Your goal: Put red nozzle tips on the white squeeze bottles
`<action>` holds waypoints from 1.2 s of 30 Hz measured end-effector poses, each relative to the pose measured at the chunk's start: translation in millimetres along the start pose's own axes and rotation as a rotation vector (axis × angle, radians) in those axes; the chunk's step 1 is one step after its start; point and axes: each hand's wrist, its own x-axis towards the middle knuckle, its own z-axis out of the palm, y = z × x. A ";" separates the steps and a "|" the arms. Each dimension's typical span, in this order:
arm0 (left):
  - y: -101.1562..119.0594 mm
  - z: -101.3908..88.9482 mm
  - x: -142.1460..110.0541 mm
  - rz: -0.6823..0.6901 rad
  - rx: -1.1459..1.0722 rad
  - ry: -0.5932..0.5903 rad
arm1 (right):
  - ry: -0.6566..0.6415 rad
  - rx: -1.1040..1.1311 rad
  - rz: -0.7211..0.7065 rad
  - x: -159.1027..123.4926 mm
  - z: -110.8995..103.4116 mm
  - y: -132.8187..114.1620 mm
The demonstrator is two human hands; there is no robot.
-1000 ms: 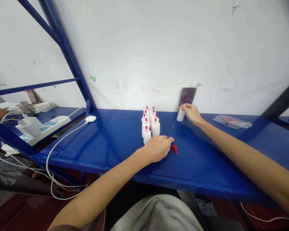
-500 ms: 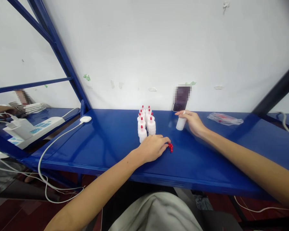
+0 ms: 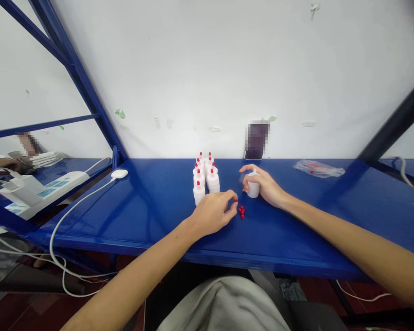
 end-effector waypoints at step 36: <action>4.2 6.6 -8.6 0.264 -0.220 0.179 | -0.285 -0.687 -0.370 -40.0 33.6 -34.9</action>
